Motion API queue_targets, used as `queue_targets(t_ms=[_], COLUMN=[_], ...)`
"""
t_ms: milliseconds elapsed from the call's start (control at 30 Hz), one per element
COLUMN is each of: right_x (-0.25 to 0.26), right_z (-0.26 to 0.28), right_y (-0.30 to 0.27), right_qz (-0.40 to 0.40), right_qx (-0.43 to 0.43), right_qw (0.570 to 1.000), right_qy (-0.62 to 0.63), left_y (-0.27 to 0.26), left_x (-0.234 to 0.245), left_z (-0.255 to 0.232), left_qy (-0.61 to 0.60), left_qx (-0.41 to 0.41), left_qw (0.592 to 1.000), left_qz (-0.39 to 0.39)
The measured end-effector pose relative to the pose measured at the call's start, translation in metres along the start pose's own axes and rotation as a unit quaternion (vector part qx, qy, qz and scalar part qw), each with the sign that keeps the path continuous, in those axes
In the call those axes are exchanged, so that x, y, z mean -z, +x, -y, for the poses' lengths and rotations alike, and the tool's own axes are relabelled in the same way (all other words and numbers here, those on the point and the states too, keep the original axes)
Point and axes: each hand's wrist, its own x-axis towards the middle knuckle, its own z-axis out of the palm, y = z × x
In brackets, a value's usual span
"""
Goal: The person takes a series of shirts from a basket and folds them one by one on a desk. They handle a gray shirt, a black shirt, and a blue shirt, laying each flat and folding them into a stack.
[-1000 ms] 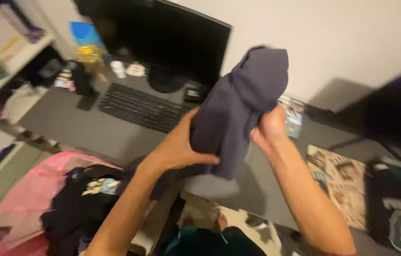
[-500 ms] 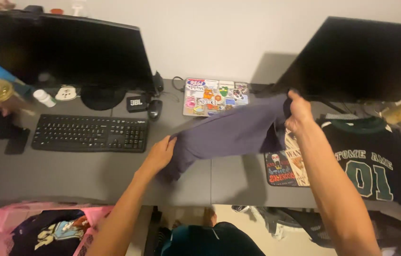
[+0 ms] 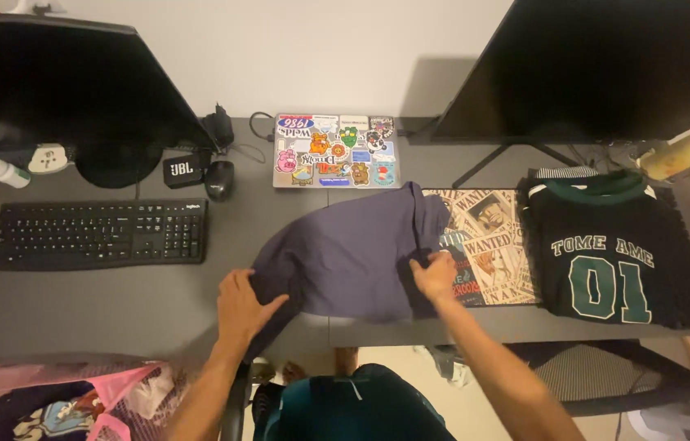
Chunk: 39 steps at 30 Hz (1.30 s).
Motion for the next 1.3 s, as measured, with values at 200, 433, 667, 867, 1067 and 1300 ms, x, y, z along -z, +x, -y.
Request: queue_targets(t_ms=[200,433,667,867,1067,1300], right_x=[0.014,-0.014,0.128,0.297,0.382,0.412], right_z=[-0.011,-0.056,0.04,0.148,0.189,0.137], right_y=[-0.022,0.008,0.046,0.084,0.065,0.058], right_qz=[0.031,-0.01,-0.039,0.121,-0.027,-0.11], right_qx=[-0.016,0.064,0.087,0.016,0.15,0.215], right_qw=[0.999,0.997,0.946,0.804,0.924,0.928], right_qy=[-0.028,0.041,0.31,0.581,0.349,0.285], left_y=[-0.022,-0.017,0.066,0.138,0.165,0.163], left_x=[0.009,-0.068,0.0,0.177,0.267,0.318], left_z=[-0.037,0.062,0.114,0.009,-0.047,-0.047], left_qy=[0.134,-0.027,-0.295,-0.23,-0.079,-0.142], left_qx=[0.039,0.007,0.089,-0.086,-0.158,-0.039], left_qw=[0.983,0.998,0.951,0.968,0.984,0.988], left_qz=[0.118,0.052,0.031,0.045,0.032,0.04])
